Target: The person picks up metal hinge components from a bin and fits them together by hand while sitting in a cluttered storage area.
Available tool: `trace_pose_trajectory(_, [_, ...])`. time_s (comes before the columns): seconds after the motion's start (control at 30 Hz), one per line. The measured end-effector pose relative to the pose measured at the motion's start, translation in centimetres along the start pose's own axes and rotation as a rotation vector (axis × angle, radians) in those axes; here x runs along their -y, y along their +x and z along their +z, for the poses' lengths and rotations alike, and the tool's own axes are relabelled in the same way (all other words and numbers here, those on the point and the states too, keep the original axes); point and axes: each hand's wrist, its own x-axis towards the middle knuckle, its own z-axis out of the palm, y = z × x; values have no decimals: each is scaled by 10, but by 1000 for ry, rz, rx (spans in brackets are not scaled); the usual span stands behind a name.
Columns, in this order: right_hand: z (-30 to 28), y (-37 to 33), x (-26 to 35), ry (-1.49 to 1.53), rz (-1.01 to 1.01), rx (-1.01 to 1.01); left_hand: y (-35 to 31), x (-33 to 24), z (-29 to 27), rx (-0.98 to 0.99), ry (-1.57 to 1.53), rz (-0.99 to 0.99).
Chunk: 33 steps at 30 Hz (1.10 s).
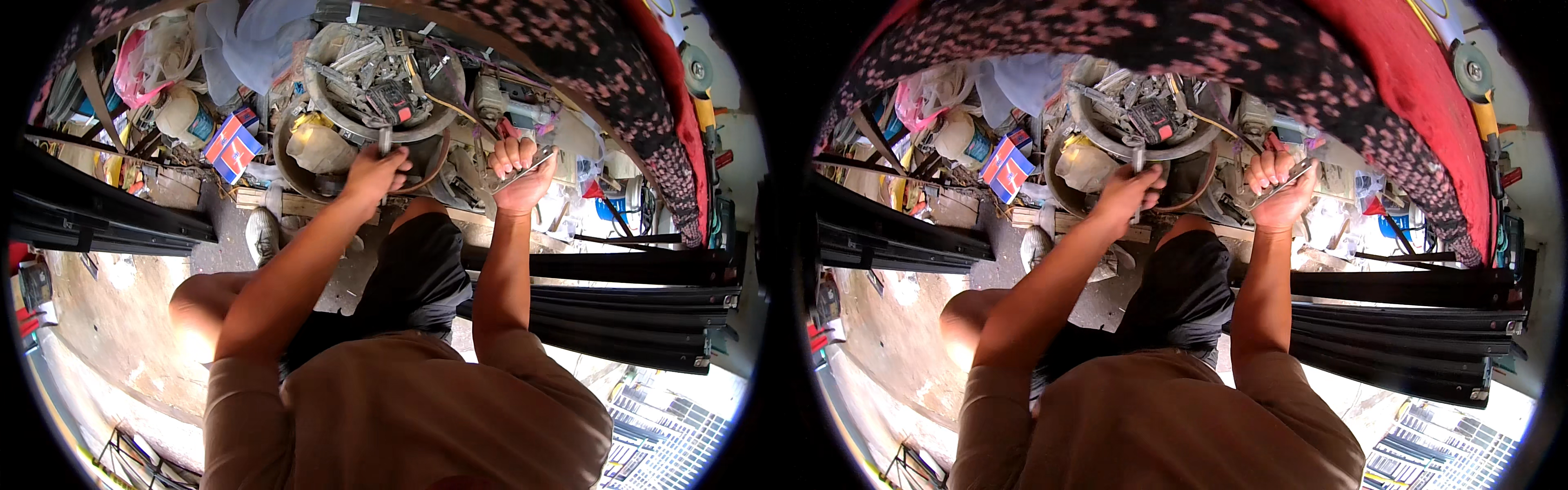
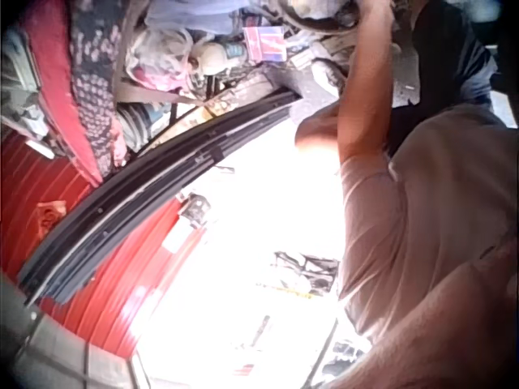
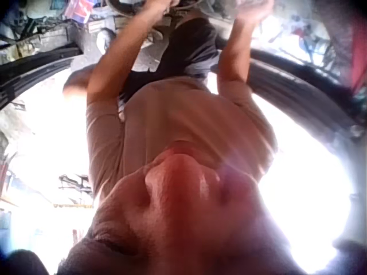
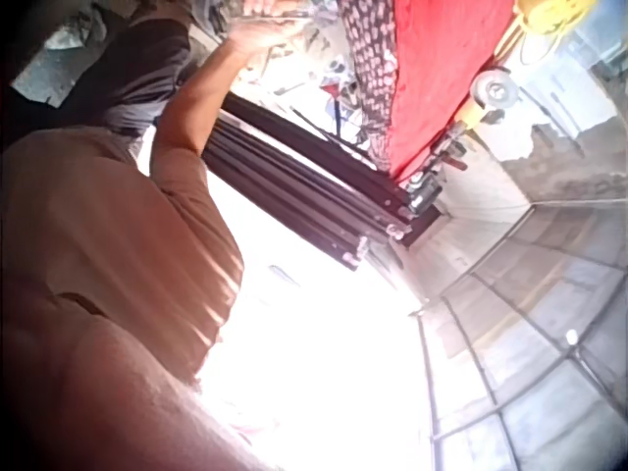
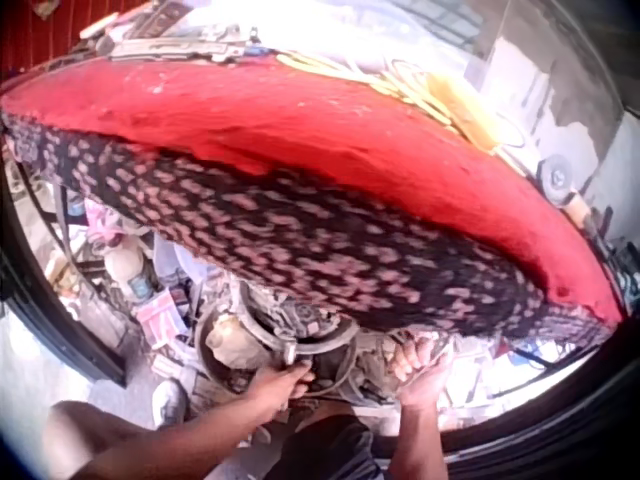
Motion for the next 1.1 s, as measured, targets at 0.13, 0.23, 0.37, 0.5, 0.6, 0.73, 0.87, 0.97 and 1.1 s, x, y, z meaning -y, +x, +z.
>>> trace_pose_trajectory(0.13, [-4, -18, -10, 14, -7, -200, 43, 15, 56, 37, 120, 98])
trace_pose_trajectory(0.23, [-20, -29, -11, 87, -53, -207, 63, 23, 84, 74, 124, 77])
trace_pose_trajectory(0.37, [-36, -35, -12, 211, -56, -133, 79, 24, 96, 41, -31, -31])
trace_pose_trajectory(0.5, [-37, -35, -11, 242, -31, -23, 94, 22, 95, 95, -82, -71])
trace_pose_trajectory(0.6, [-31, -39, -7, 205, 42, -28, 99, 26, 100, 113, -54, -70])
trace_pose_trajectory(0.73, [-21, -44, -3, 153, 157, -25, 121, 30, 105, 176, 62, -109])
trace_pose_trajectory(0.87, [-25, -55, 0, 150, 167, -95, 132, 32, 98, 273, 165, -145])
trace_pose_trajectory(0.97, [-29, -59, -1, 127, 143, -182, 129, 36, 95, 276, 227, -106])
trace_pose_trajectory(1.1, [-23, -60, -7, 19, 93, -282, 115, 38, 100, 224, 136, 30])
